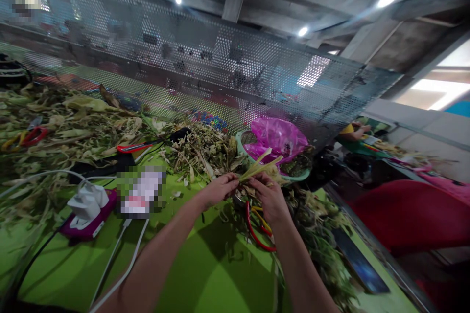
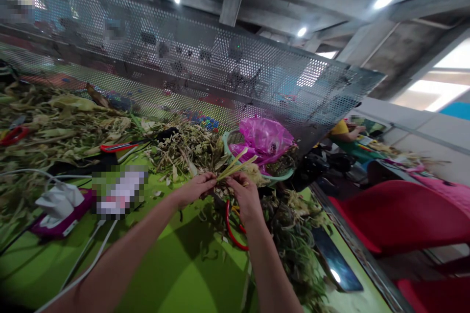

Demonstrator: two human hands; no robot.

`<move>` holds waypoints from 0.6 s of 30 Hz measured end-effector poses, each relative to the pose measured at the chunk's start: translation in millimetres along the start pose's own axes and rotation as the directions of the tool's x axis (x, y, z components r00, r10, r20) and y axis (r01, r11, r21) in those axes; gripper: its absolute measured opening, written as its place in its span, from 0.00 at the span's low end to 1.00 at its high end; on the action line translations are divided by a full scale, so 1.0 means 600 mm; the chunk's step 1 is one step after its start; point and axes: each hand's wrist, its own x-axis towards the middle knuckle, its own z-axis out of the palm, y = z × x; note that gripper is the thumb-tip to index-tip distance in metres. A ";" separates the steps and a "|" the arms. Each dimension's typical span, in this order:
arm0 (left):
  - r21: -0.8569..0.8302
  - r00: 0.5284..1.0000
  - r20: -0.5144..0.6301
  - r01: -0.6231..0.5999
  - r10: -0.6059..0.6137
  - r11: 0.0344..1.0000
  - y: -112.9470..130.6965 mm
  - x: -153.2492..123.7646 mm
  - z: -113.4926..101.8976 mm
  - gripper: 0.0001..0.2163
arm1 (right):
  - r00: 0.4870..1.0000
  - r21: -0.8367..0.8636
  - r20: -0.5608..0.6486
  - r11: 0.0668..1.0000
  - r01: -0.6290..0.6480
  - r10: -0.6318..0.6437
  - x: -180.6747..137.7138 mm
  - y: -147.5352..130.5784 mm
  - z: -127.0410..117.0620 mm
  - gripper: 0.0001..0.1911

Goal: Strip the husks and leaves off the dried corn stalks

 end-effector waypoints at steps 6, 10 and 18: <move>-0.002 0.999 -0.004 -0.053 0.053 0.999 -0.002 0.002 0.001 0.20 | 1.000 -0.022 -0.004 1.000 0.006 -0.006 0.001 0.002 0.000 0.12; 0.031 0.996 -0.040 -0.081 0.083 0.996 -0.002 0.004 -0.002 0.16 | 0.999 -0.079 -0.019 0.997 0.024 -0.026 -0.002 -0.002 0.002 0.13; 0.204 0.988 -0.115 -0.082 0.107 0.975 -0.009 0.015 -0.007 0.09 | 0.994 -0.097 -0.031 0.990 0.105 -0.108 -0.006 -0.010 0.008 0.13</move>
